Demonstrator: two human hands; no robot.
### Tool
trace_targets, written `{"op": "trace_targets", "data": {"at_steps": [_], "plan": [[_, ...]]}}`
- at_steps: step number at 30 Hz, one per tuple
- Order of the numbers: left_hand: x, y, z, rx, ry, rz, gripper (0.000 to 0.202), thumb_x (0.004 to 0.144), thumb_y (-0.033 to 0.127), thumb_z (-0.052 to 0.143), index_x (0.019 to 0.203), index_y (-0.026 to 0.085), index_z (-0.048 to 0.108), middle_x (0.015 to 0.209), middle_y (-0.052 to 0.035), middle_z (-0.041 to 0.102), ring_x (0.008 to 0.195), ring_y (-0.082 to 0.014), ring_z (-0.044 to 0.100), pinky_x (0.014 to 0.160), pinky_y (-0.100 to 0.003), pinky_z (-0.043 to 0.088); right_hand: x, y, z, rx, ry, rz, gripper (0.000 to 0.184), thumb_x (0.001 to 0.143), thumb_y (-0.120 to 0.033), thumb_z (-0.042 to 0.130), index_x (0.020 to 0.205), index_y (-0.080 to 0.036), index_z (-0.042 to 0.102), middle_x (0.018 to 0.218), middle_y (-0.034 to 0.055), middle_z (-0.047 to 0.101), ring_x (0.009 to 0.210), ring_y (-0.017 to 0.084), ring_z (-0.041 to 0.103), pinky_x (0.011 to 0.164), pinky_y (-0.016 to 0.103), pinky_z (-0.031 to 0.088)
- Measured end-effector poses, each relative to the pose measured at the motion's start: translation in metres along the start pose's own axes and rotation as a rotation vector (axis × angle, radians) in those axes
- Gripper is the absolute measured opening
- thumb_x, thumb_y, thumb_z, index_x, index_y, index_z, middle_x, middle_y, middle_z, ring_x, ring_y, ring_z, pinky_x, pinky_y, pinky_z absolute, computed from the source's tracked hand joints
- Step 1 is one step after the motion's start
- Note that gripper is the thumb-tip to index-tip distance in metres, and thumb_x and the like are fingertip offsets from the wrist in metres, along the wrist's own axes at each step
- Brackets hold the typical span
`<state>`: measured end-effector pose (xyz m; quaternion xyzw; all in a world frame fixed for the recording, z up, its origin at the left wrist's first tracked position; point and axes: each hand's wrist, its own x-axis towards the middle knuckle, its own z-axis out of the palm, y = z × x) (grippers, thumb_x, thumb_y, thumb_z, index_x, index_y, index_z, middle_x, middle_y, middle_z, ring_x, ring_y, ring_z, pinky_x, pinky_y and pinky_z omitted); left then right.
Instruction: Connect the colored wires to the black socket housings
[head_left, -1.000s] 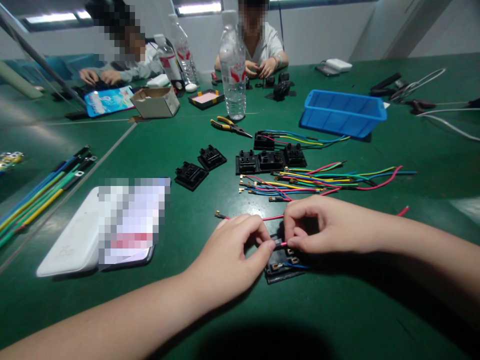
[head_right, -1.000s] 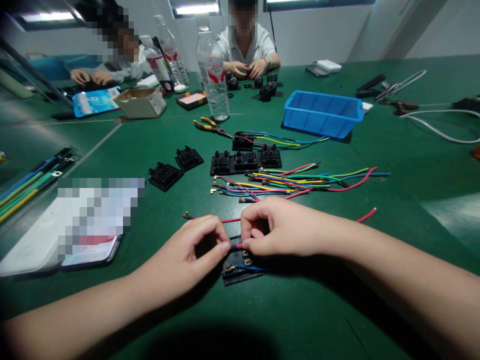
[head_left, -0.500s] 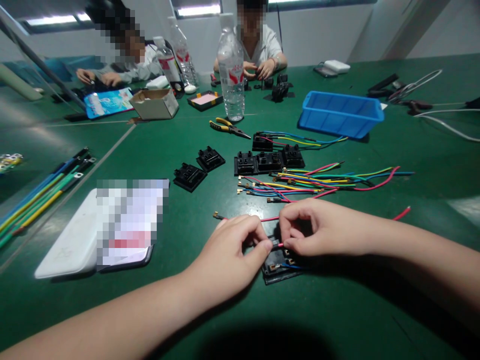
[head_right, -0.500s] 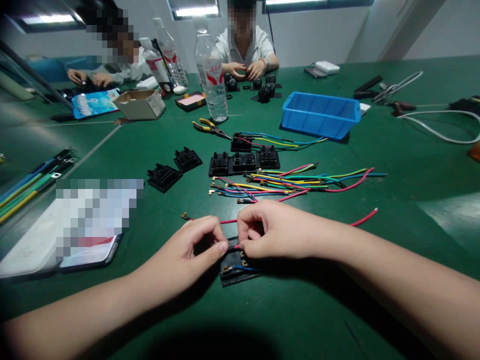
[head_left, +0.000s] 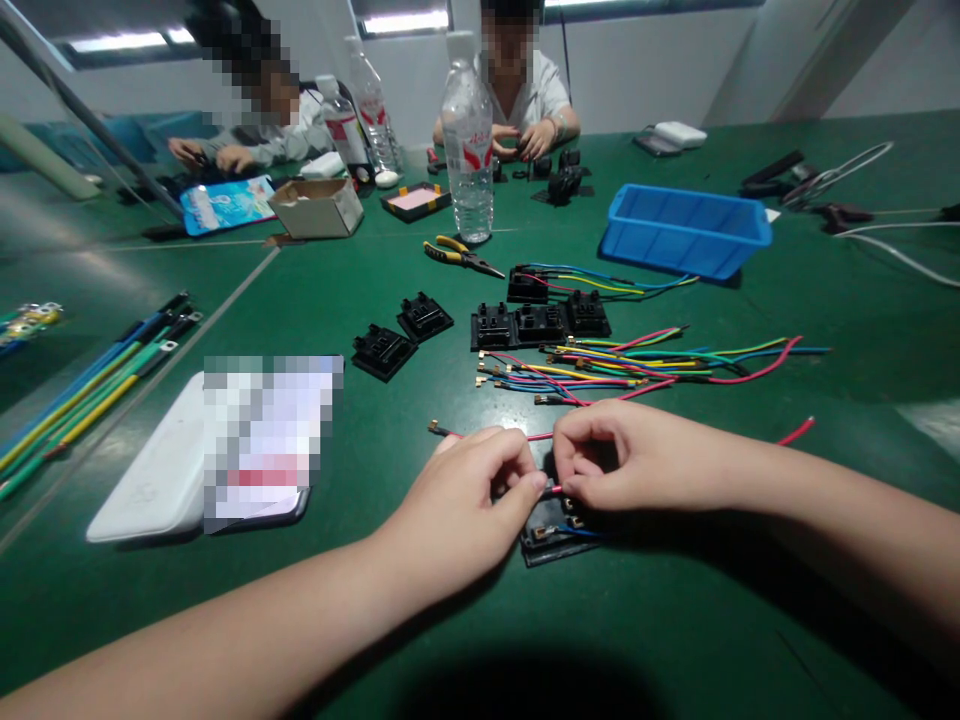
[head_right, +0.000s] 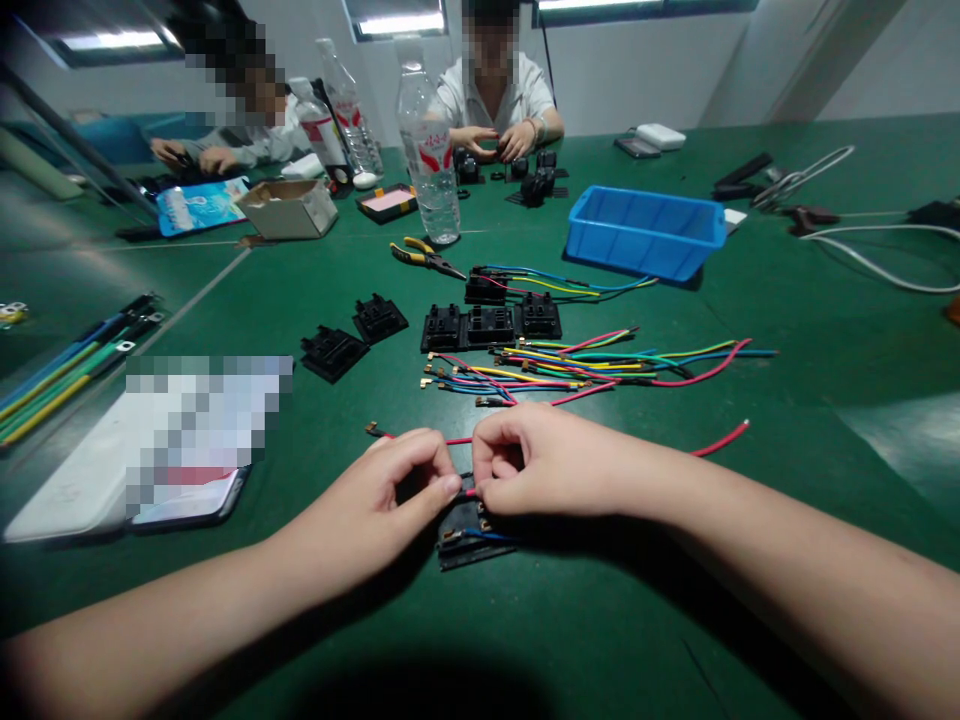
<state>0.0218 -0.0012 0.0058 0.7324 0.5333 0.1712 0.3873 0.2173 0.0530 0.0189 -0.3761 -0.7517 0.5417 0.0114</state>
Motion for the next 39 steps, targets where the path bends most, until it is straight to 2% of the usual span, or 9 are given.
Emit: {"op": "trace_targets", "data": {"at_steps": [4,9,14,21,35,39], "plan": [[0.0,-0.0014,0.0011,-0.005,0.007,0.007,0.019,0.091,0.029,0.051,0.076,0.019,0.054,0.079,0.0029,0.059,0.078,-0.0164,0.052,0.074,-0.031,0.033,0.0005,-0.0012,0.0011,-0.121,0.015,-0.044,0.008,0.076,-0.023,0.055,0.073,-0.019,0.061,0.062,-0.0048,0.047,0.06,0.011,0.043,0.06,0.026,0.035],[-0.0006,-0.002,0.0019,-0.017,0.024,0.018,0.018,0.091,0.029,0.052,0.077,0.019,0.056,0.079,0.0032,0.06,0.078,-0.0158,0.052,0.073,-0.03,0.033,0.0015,-0.0001,0.0015,-0.126,0.024,-0.045,0.02,0.082,-0.035,0.058,0.072,-0.019,0.06,0.059,-0.0056,0.044,0.057,0.01,0.04,0.058,0.026,0.033],[-0.0006,-0.0002,0.0022,-0.014,0.035,0.013,0.019,0.091,0.027,0.053,0.075,0.019,0.055,0.077,0.0039,0.058,0.077,-0.015,0.052,0.073,-0.03,0.032,0.002,0.0027,0.002,-0.09,0.016,-0.023,0.019,0.082,-0.035,0.058,0.072,-0.019,0.06,0.059,-0.0064,0.043,0.056,0.01,0.039,0.054,0.025,0.031],[0.0001,-0.0042,0.0054,0.073,0.055,0.039,0.027,0.096,0.033,0.046,0.073,0.018,0.051,0.078,0.003,0.057,0.078,-0.0162,0.052,0.073,-0.032,0.03,0.0011,0.0004,0.0038,-0.067,0.024,0.027,0.018,0.08,-0.033,0.06,0.069,-0.019,0.059,0.056,-0.0071,0.042,0.053,0.009,0.037,0.05,0.024,0.029],[0.0005,-0.0074,0.0031,0.073,0.074,0.074,0.025,0.093,0.032,0.052,0.071,0.019,0.054,0.075,0.0033,0.06,0.074,-0.0146,0.052,0.07,-0.029,0.032,0.0007,-0.0008,0.0048,-0.089,0.033,0.044,0.016,0.078,-0.033,0.06,0.07,-0.018,0.061,0.056,-0.0067,0.041,0.053,0.009,0.037,0.052,0.025,0.029],[-0.0001,-0.0067,0.0031,0.098,0.073,0.061,0.026,0.094,0.035,0.052,0.073,0.019,0.055,0.077,0.0025,0.062,0.075,-0.0154,0.054,0.07,-0.03,0.031,0.0001,-0.0026,0.0029,-0.083,0.004,0.049,0.019,0.079,-0.034,0.059,0.068,-0.019,0.057,0.057,-0.0062,0.041,0.054,0.01,0.036,0.053,0.025,0.029]]}}
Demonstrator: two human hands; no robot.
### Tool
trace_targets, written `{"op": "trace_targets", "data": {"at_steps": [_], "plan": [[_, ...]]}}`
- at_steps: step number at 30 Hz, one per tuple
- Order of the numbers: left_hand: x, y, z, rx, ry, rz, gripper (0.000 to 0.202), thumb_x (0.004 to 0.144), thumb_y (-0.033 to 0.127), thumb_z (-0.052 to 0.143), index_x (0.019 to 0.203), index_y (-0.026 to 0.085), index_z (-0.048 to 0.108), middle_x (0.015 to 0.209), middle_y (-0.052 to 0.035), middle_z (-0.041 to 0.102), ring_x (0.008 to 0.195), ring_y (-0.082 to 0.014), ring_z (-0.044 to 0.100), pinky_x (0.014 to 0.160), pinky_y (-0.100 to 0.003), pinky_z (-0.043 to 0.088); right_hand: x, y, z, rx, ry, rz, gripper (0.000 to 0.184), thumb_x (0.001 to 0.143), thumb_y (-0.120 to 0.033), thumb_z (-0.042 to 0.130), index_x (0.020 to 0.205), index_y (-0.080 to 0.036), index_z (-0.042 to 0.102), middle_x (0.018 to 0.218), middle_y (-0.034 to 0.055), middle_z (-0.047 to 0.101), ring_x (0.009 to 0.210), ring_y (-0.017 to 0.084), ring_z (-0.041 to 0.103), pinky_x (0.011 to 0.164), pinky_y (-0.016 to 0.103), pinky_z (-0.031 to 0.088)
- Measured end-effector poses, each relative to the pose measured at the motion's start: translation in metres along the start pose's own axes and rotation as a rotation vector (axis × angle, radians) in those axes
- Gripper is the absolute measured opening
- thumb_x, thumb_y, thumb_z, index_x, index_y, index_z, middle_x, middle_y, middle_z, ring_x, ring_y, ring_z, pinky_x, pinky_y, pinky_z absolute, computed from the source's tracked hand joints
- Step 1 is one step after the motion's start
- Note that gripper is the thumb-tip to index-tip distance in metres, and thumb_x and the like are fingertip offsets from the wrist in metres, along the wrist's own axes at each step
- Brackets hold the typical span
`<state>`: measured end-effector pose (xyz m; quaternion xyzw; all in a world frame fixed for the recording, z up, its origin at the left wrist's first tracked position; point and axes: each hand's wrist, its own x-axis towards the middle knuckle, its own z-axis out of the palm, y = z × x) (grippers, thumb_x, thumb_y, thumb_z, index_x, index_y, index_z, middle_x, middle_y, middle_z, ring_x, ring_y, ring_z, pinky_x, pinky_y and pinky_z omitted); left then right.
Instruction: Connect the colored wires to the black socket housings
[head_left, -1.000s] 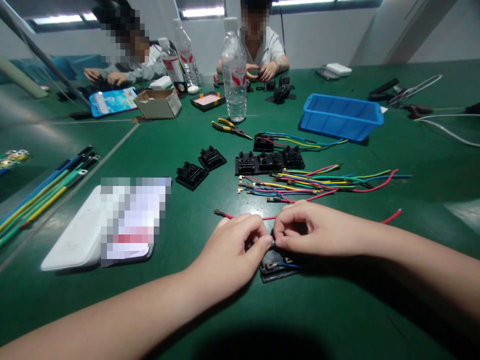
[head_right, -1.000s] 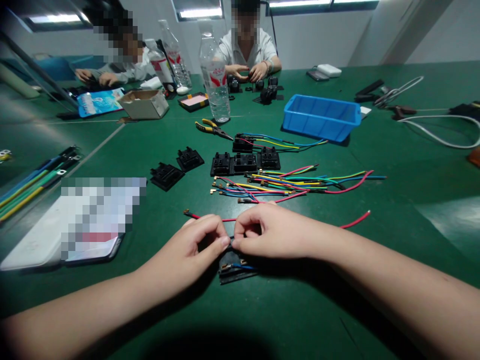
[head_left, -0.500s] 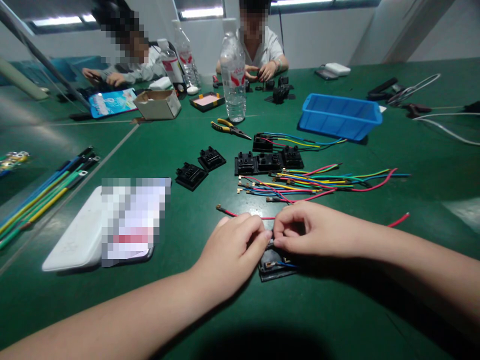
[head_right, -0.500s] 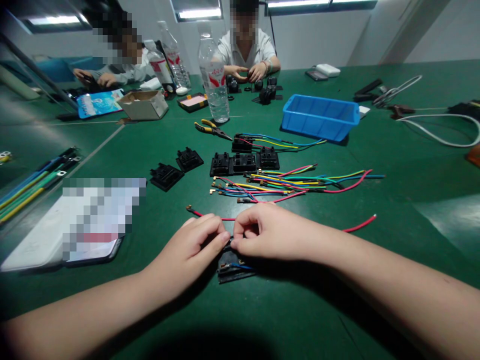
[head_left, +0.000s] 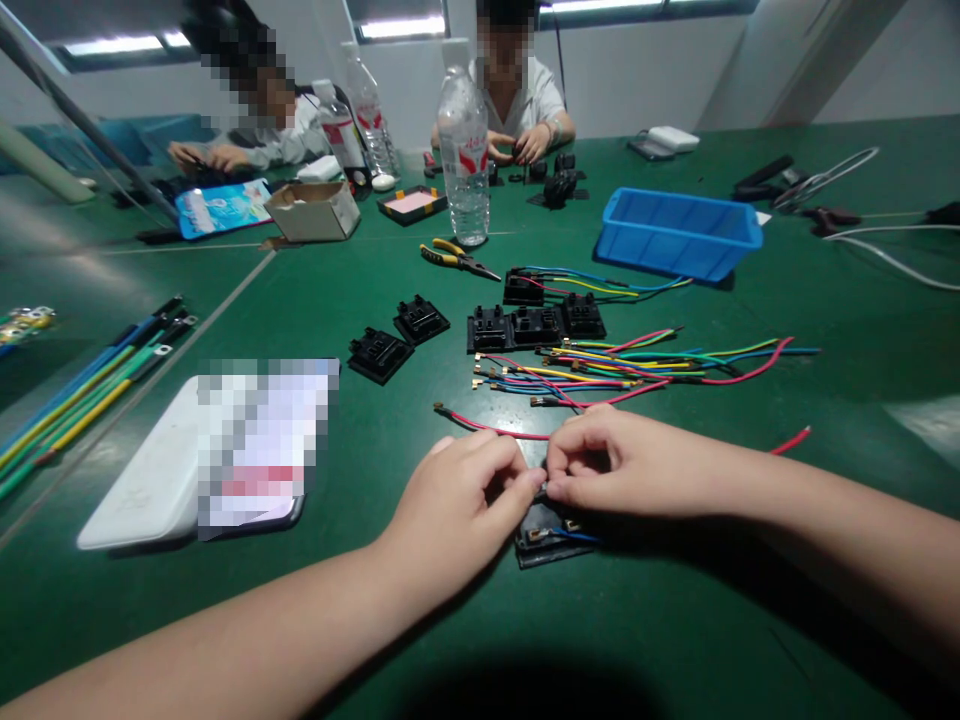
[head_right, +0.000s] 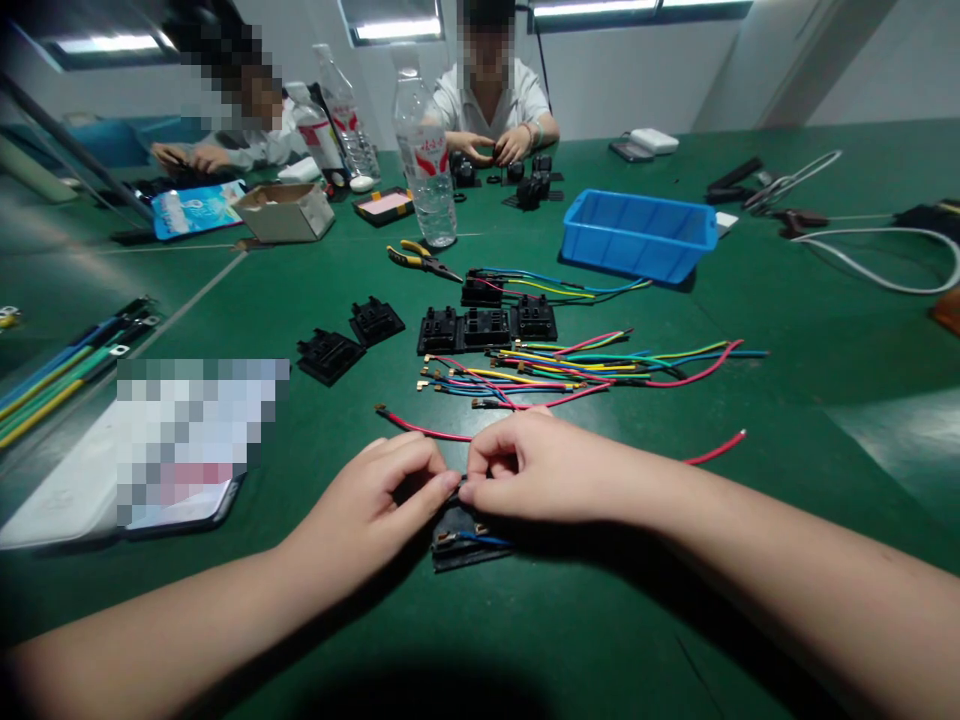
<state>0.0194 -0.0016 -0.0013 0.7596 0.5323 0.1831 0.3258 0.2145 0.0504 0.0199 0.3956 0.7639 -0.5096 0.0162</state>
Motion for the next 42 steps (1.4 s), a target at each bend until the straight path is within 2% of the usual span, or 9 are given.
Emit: {"op": "trace_targets", "data": {"at_steps": [4,13,21,42], "plan": [[0.0009,0.0011,-0.0008,-0.024,-0.014,-0.013,0.028,0.093,0.037,0.054,0.071,0.019,0.055,0.075,0.0028,0.061,0.074,-0.0153,0.054,0.07,-0.03,0.032,-0.0008,0.0003,-0.0018,-0.014,-0.019,-0.017,0.022,0.082,-0.034,0.057,0.066,-0.019,0.052,0.059,-0.0057,0.041,0.056,0.01,0.036,0.055,0.025,0.029],[-0.0019,-0.0002,-0.0017,0.021,-0.033,0.018,0.027,0.095,0.034,0.048,0.074,0.019,0.055,0.078,0.002,0.062,0.077,-0.0161,0.053,0.072,-0.03,0.032,-0.0032,0.0027,-0.0048,0.044,-0.053,-0.039,0.02,0.085,-0.035,0.057,0.075,-0.018,0.056,0.065,-0.0041,0.047,0.06,0.01,0.039,0.057,0.024,0.03],[-0.0011,0.0016,-0.0035,-0.002,-0.046,0.02,0.026,0.094,0.035,0.049,0.076,0.02,0.057,0.081,0.0018,0.064,0.079,-0.0165,0.054,0.073,-0.031,0.033,-0.0027,0.0048,-0.0069,0.019,-0.066,-0.055,0.026,0.088,-0.041,0.057,0.077,-0.018,0.058,0.068,-0.0025,0.05,0.065,0.011,0.042,0.06,0.024,0.032],[-0.0019,-0.0007,-0.0032,-0.014,-0.04,0.017,0.025,0.094,0.034,0.049,0.076,0.02,0.058,0.08,0.0016,0.064,0.079,-0.0163,0.055,0.074,-0.031,0.035,-0.0032,0.0042,-0.0073,-0.003,-0.07,-0.04,0.03,0.088,-0.046,0.057,0.075,-0.019,0.056,0.067,-0.0028,0.05,0.066,0.012,0.044,0.06,0.024,0.033]]}}
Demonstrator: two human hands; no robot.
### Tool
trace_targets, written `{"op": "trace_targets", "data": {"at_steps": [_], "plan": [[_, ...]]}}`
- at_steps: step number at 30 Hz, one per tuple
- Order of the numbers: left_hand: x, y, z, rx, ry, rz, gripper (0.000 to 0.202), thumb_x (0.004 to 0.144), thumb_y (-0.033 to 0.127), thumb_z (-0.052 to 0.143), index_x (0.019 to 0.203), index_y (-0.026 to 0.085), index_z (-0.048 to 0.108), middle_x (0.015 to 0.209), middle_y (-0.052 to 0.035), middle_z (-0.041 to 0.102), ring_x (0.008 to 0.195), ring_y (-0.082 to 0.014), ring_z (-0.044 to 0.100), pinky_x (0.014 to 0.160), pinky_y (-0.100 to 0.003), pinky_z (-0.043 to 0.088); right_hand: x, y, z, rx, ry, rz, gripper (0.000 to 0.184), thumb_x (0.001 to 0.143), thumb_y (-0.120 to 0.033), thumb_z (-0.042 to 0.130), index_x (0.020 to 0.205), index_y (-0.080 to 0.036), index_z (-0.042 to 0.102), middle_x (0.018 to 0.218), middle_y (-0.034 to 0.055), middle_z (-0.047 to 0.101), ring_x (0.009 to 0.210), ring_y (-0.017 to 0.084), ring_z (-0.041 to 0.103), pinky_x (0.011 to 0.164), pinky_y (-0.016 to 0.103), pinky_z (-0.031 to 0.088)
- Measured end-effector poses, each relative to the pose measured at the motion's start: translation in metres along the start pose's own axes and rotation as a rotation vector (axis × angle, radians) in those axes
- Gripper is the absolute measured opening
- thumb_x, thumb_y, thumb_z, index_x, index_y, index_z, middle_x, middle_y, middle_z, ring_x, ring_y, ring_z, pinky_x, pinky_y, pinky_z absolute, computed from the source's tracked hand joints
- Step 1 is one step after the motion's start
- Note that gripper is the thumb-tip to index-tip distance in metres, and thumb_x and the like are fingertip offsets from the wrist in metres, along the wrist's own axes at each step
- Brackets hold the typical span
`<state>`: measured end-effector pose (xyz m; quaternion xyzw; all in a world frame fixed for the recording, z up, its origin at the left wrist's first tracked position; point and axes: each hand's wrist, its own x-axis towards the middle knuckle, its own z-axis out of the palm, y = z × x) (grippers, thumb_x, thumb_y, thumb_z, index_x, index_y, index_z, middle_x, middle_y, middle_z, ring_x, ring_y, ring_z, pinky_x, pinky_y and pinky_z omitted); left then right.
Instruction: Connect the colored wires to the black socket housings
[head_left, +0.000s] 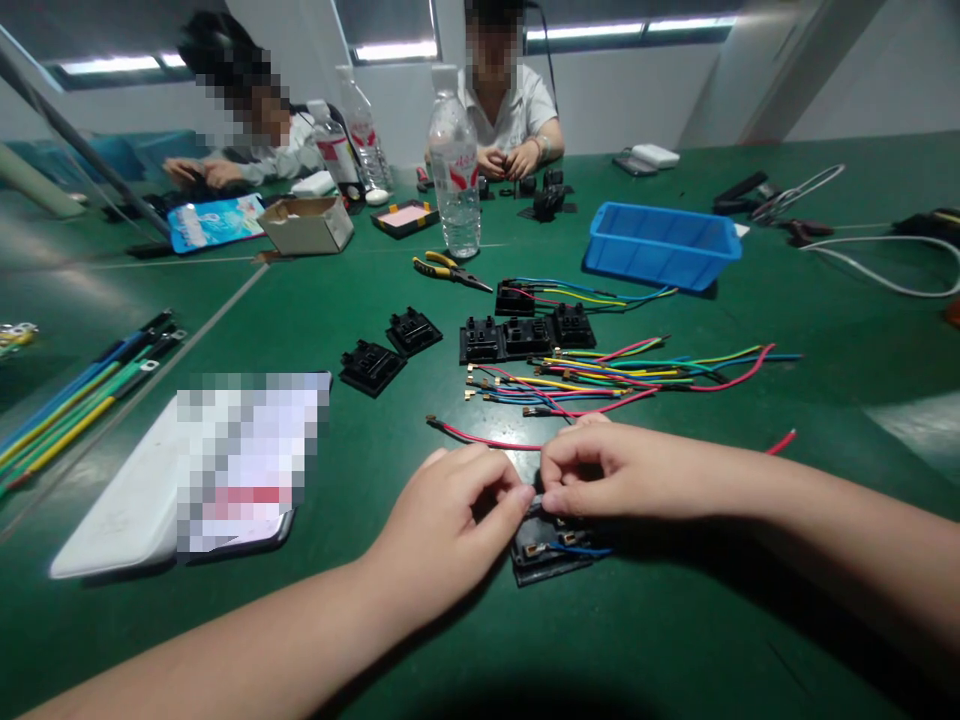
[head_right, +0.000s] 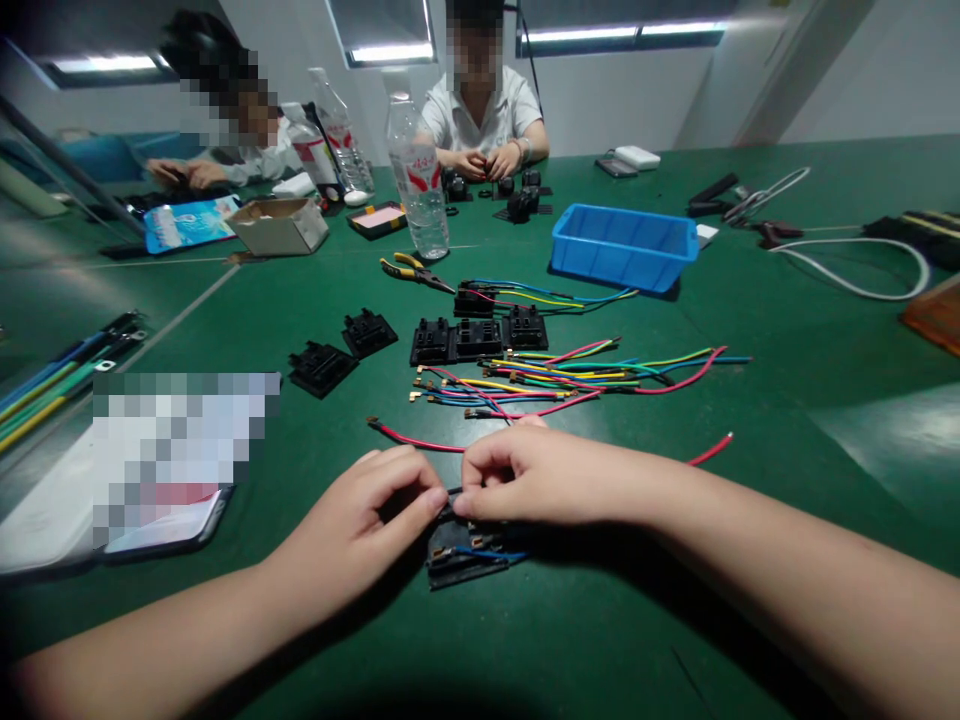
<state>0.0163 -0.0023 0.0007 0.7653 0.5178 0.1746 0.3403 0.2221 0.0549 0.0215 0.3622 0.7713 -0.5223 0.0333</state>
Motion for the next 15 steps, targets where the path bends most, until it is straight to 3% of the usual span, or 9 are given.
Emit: {"op": "trace_targets", "data": {"at_steps": [9,15], "plan": [[0.0013,-0.0005,-0.002,-0.005,-0.035,-0.023,0.024,0.094,0.034,0.051,0.075,0.02,0.059,0.081,0.0023,0.064,0.08,-0.0166,0.054,0.074,-0.031,0.033,0.0015,0.0018,0.0007,0.039,0.0,-0.009,0.021,0.087,-0.038,0.059,0.081,-0.018,0.062,0.066,-0.0039,0.05,0.062,0.01,0.043,0.057,0.022,0.032],[0.003,0.0008,-0.0035,0.008,-0.07,-0.033,0.025,0.093,0.033,0.053,0.072,0.019,0.055,0.079,0.0027,0.063,0.077,-0.0165,0.052,0.073,-0.031,0.031,0.0018,-0.0045,0.005,0.067,0.042,0.059,0.018,0.082,-0.032,0.061,0.073,-0.018,0.057,0.06,-0.0059,0.044,0.057,0.009,0.038,0.053,0.023,0.029]]}}
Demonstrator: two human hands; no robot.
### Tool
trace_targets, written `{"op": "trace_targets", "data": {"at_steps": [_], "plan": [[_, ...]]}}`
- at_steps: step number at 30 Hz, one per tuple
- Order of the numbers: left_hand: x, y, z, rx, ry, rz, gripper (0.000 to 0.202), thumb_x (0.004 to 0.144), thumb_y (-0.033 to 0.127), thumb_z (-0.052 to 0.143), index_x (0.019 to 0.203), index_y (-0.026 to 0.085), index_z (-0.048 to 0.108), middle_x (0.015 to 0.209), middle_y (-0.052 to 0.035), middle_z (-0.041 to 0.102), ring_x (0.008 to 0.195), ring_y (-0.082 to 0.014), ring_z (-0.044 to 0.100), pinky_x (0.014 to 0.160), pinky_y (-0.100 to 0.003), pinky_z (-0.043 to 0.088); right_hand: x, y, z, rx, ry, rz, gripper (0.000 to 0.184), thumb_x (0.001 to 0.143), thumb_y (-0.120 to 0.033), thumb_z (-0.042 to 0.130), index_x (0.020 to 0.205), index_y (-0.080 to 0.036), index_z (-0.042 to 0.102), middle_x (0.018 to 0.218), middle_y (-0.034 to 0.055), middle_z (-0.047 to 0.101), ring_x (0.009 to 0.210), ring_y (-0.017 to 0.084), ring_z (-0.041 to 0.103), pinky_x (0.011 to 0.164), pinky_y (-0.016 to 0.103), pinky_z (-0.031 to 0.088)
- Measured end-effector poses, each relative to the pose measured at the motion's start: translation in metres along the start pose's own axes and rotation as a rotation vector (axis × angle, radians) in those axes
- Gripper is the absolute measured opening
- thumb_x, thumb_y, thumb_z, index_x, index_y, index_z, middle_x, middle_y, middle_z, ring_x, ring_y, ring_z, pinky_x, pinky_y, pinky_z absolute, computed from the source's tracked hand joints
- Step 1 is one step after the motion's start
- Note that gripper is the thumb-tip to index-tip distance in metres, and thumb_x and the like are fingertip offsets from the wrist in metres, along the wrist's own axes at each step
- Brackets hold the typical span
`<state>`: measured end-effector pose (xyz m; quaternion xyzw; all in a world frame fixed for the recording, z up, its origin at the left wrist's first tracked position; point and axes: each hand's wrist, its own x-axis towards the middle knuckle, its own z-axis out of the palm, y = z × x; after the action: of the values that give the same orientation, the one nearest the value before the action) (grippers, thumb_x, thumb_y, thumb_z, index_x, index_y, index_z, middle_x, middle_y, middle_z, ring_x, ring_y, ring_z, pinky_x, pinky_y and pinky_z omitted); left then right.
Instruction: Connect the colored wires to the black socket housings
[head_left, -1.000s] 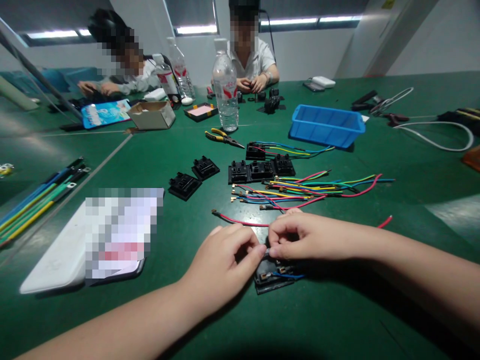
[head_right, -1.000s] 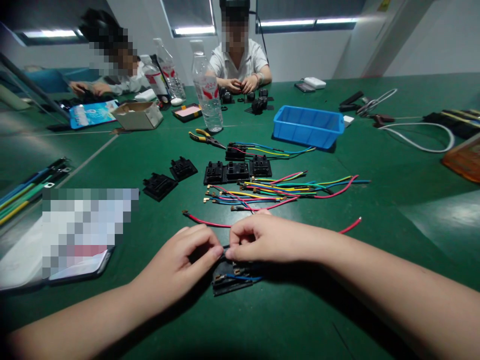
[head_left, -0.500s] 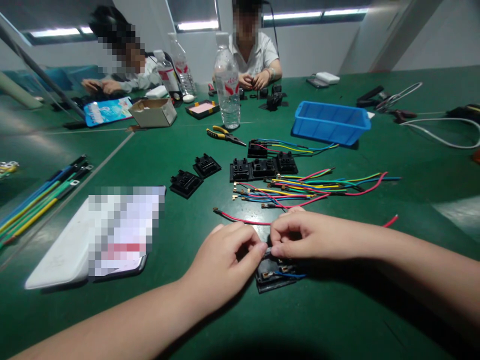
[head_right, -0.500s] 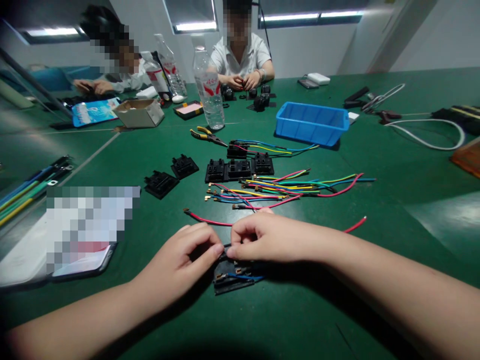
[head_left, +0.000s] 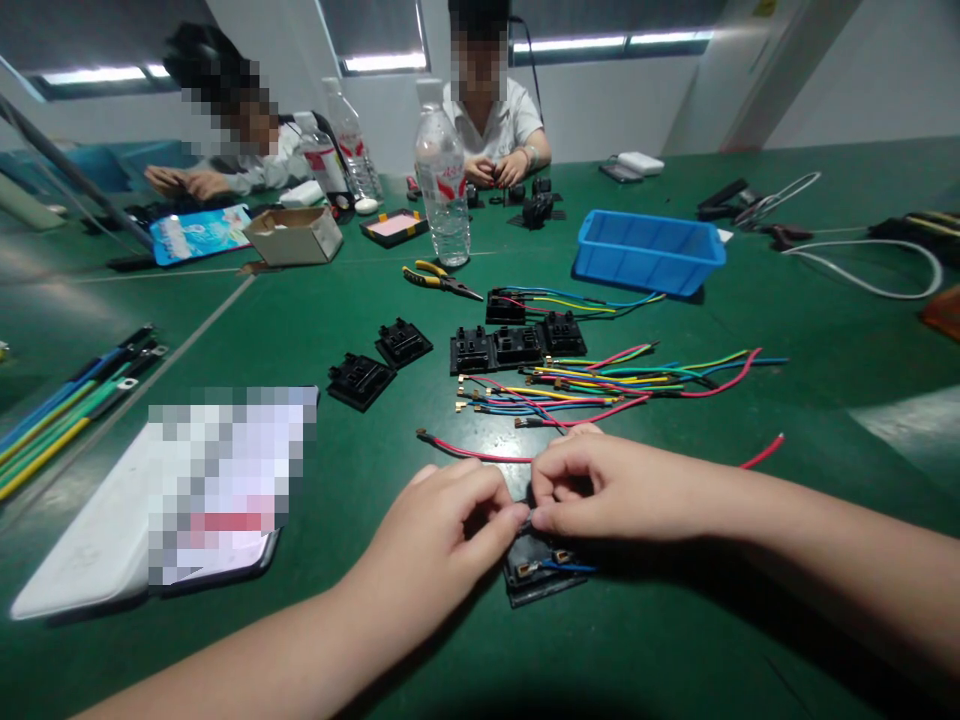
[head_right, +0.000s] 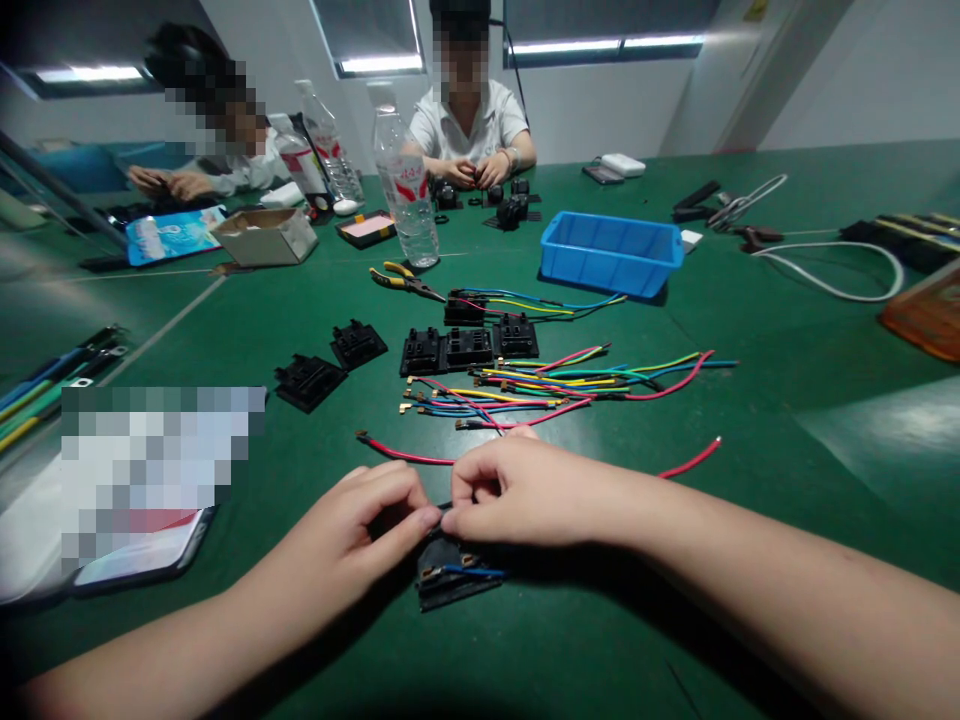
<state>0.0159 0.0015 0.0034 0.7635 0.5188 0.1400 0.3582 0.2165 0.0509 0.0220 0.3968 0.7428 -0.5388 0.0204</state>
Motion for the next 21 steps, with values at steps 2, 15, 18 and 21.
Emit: {"op": "trace_targets", "data": {"at_steps": [2,15,18,21], "plan": [[-0.0005,0.0001,0.0008,0.005,0.011,0.006,0.025,0.093,0.033,0.051,0.072,0.019,0.055,0.079,0.0025,0.063,0.077,-0.0164,0.052,0.073,-0.031,0.031,-0.0001,-0.001,0.0017,0.004,0.024,-0.002,0.02,0.081,-0.033,0.061,0.07,-0.018,0.054,0.06,-0.0057,0.044,0.057,0.009,0.038,0.055,0.023,0.029],[-0.0007,-0.0023,0.0015,-0.057,0.04,0.011,0.025,0.092,0.035,0.055,0.073,0.019,0.058,0.077,0.0039,0.063,0.075,-0.0149,0.054,0.072,-0.029,0.032,0.0026,0.0081,0.0022,0.022,0.023,-0.027,0.025,0.08,-0.038,0.061,0.066,-0.019,0.053,0.058,-0.0063,0.043,0.054,0.009,0.035,0.052,0.024,0.027],[-0.0011,-0.0027,0.0021,-0.051,0.046,0.021,0.025,0.092,0.034,0.054,0.073,0.019,0.057,0.075,0.0039,0.062,0.074,-0.0148,0.053,0.071,-0.029,0.032,0.003,0.0083,0.0024,0.045,0.008,-0.028,0.025,0.081,-0.038,0.061,0.067,-0.019,0.053,0.058,-0.0067,0.042,0.054,0.009,0.035,0.052,0.025,0.026],[-0.0009,-0.0027,0.0025,-0.048,0.044,0.021,0.026,0.092,0.034,0.054,0.072,0.019,0.056,0.074,0.0039,0.062,0.074,-0.0148,0.053,0.071,-0.029,0.031,0.0033,0.0077,0.0022,0.059,0.002,-0.02,0.023,0.08,-0.036,0.061,0.068,-0.019,0.052,0.058,-0.0069,0.042,0.054,0.009,0.035,0.052,0.025,0.027]]}}
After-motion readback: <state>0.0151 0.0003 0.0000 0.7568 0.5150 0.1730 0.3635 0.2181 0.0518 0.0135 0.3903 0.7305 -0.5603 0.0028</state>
